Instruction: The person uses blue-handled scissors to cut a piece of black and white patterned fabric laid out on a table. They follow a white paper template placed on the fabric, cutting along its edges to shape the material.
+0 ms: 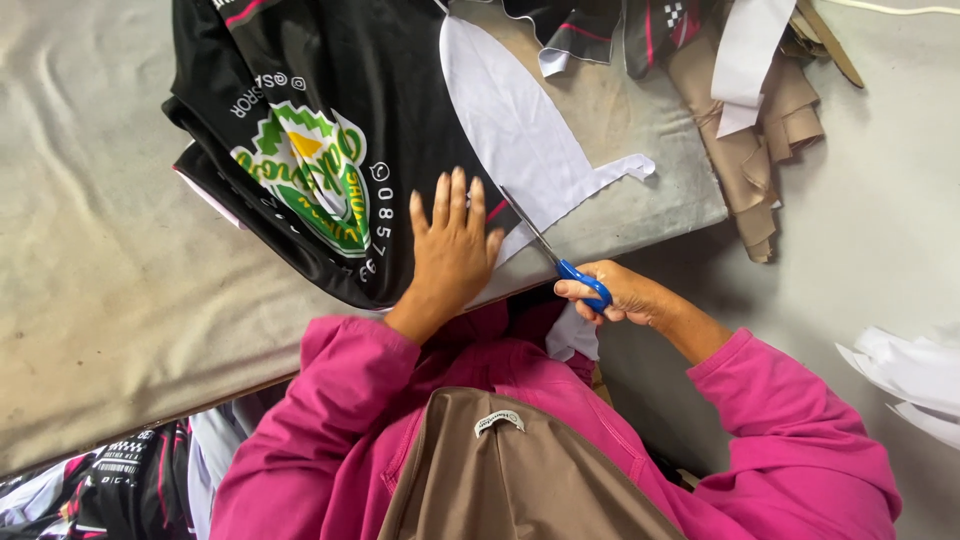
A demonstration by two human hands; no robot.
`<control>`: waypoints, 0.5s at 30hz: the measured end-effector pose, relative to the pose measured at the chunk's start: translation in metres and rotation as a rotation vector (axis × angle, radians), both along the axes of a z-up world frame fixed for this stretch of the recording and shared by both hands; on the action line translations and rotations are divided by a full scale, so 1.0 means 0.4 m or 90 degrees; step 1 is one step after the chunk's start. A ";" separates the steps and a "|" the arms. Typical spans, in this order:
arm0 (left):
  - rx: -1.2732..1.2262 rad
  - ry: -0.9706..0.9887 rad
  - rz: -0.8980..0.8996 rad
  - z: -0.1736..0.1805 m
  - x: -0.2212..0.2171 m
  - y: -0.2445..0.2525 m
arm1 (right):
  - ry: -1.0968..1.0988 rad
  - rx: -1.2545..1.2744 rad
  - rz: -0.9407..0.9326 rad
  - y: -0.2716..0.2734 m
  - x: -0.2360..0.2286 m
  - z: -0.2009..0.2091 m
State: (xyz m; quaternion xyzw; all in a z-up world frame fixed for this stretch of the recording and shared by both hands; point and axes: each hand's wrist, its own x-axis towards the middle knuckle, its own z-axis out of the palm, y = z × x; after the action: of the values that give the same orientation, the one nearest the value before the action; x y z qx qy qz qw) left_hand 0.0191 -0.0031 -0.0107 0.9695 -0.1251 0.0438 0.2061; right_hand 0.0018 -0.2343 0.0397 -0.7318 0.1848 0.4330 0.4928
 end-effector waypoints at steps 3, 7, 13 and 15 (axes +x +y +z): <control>-0.001 -0.051 0.031 0.048 0.098 0.009 | 0.007 0.020 -0.011 -0.003 0.002 -0.022; -0.014 -0.070 0.094 -0.029 0.222 0.030 | 0.010 0.044 -0.025 0.021 0.018 -0.001; -0.003 -0.044 0.130 -0.068 0.241 0.081 | 0.023 0.039 -0.033 0.040 0.038 0.026; -0.027 -0.027 0.117 -0.051 0.232 0.089 | 0.025 0.026 -0.042 0.044 0.041 0.030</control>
State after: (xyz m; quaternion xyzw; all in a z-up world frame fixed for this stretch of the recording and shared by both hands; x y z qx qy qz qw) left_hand 0.1120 0.0324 -0.0312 0.9711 -0.0387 0.0858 0.2193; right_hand 0.0182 -0.2167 0.0517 -0.7066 0.2098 0.4340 0.5180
